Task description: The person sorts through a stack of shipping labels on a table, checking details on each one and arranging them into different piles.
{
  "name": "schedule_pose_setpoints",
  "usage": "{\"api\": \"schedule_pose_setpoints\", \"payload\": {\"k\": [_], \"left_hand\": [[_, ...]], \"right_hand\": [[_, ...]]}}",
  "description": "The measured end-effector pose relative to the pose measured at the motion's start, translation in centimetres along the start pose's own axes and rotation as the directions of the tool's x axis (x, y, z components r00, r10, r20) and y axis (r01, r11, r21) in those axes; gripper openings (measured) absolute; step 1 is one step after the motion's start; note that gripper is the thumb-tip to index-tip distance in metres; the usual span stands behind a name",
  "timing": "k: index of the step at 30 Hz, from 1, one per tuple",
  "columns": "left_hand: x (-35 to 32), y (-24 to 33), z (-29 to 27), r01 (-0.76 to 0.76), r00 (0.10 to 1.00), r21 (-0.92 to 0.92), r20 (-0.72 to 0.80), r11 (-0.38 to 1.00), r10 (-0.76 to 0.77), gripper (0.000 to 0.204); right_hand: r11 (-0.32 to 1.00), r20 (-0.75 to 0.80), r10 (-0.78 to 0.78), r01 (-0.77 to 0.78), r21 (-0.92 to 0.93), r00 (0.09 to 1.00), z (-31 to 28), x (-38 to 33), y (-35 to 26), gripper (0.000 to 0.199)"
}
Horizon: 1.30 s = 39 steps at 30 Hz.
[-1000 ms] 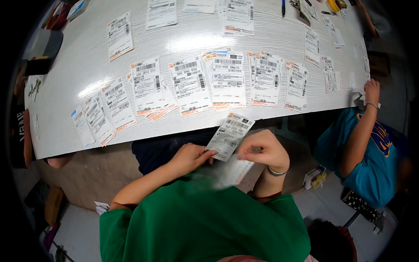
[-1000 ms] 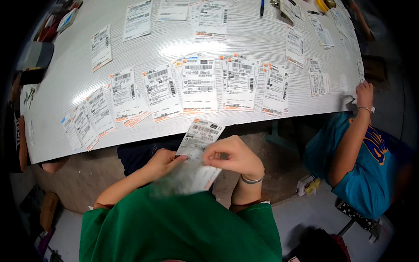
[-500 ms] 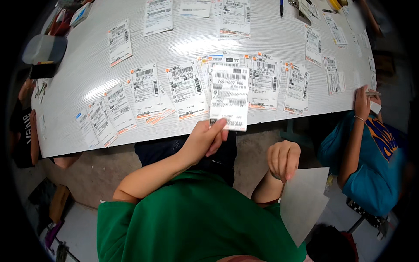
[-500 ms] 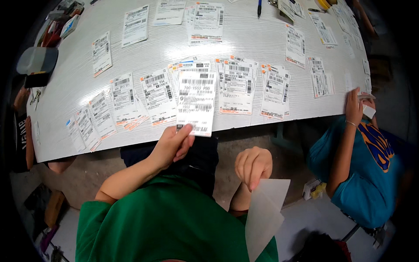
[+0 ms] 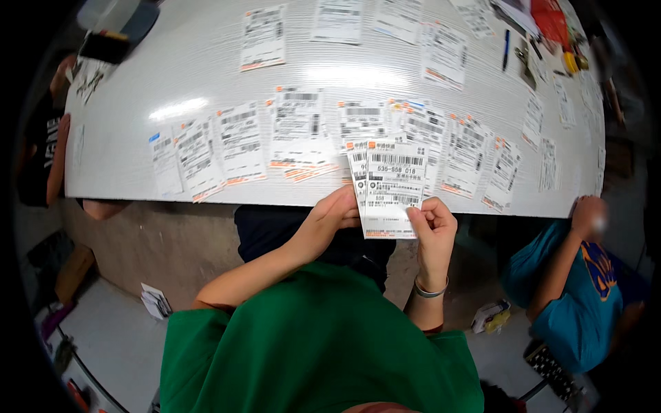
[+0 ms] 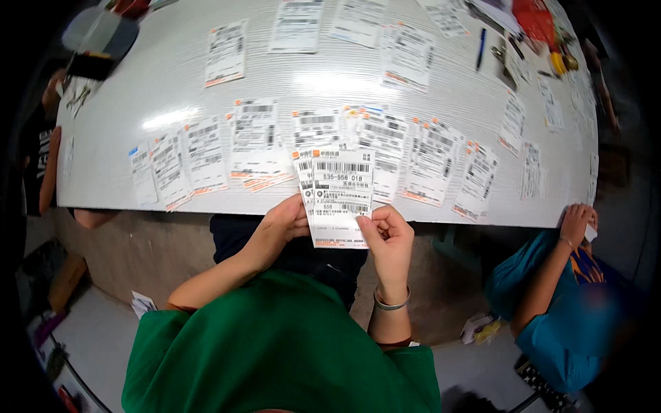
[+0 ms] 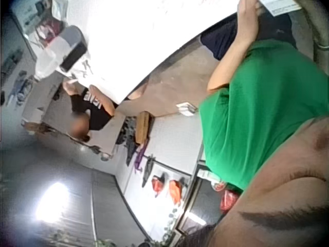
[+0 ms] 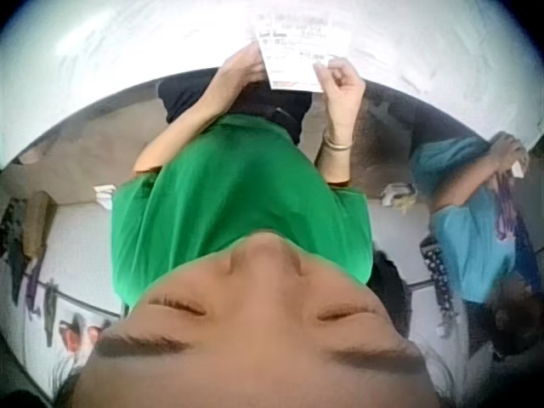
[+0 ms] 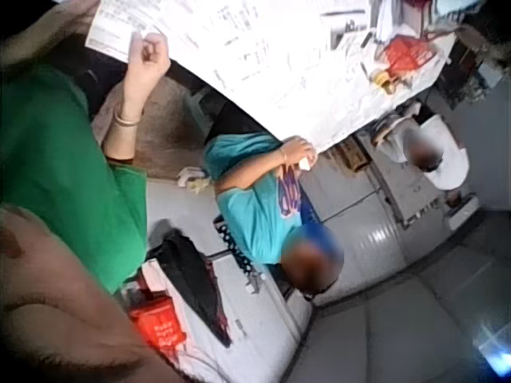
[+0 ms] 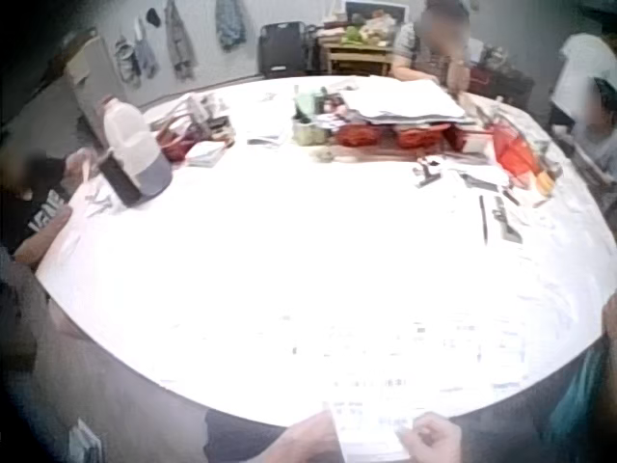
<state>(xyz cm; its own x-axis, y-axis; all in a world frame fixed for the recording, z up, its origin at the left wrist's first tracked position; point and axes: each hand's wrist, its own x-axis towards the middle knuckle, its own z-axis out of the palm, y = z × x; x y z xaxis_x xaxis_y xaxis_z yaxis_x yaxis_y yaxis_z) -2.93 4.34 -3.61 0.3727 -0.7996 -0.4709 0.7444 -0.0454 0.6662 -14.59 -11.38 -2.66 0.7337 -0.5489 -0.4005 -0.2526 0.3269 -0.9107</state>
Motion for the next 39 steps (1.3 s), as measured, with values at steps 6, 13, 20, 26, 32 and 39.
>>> {"api": "schedule_pose_setpoints", "payload": {"k": [6, 13, 20, 26, 32, 39], "left_hand": [[-2.3, 2.0, -3.1, -0.148, 0.983, -0.134, -0.125, 0.98, 0.131, 0.041], [-6.3, 3.1, -9.6, -0.304, 0.734, 0.378, -0.492, 0.874, 0.468, 0.027], [-18.6, 11.8, -26.0, 0.207, 0.104, 0.739, -0.668, 0.641, 0.737, 0.021], [-16.8, 11.8, -31.2, 0.638, 0.182, 0.722, -0.48, 0.268, 0.858, 0.022], [-17.2, 9.2, -24.5, 0.226, 0.069, 0.914, -0.359, 0.336, 0.931, 0.017], [-13.8, 1.1, -17.8, 0.137, 0.518, 0.987, 0.001, -0.084, 0.855, 0.034]], "right_hand": [[0.989, 0.073, -0.075, 0.083, -0.121, 0.995, 5.7, 1.2, -0.9, 0.014], [0.892, 0.357, -0.112, 0.252, -0.376, 0.927, 14.0, 1.5, -0.7, 0.012], [0.647, 0.628, -0.151, 0.557, -0.521, 0.763, 20.8, 3.1, -2.6, 0.011], [0.328, 0.766, -0.278, 0.807, -0.492, 0.58, 27.5, 7.7, -2.1, 0.017], [0.192, 0.784, -0.185, 0.804, -0.563, 0.593, 29.8, 9.7, -4.4, 0.019], [-0.023, 0.85, -0.125, 0.855, -0.518, 0.511, 33.4, 11.6, -2.9, 0.025]]}}
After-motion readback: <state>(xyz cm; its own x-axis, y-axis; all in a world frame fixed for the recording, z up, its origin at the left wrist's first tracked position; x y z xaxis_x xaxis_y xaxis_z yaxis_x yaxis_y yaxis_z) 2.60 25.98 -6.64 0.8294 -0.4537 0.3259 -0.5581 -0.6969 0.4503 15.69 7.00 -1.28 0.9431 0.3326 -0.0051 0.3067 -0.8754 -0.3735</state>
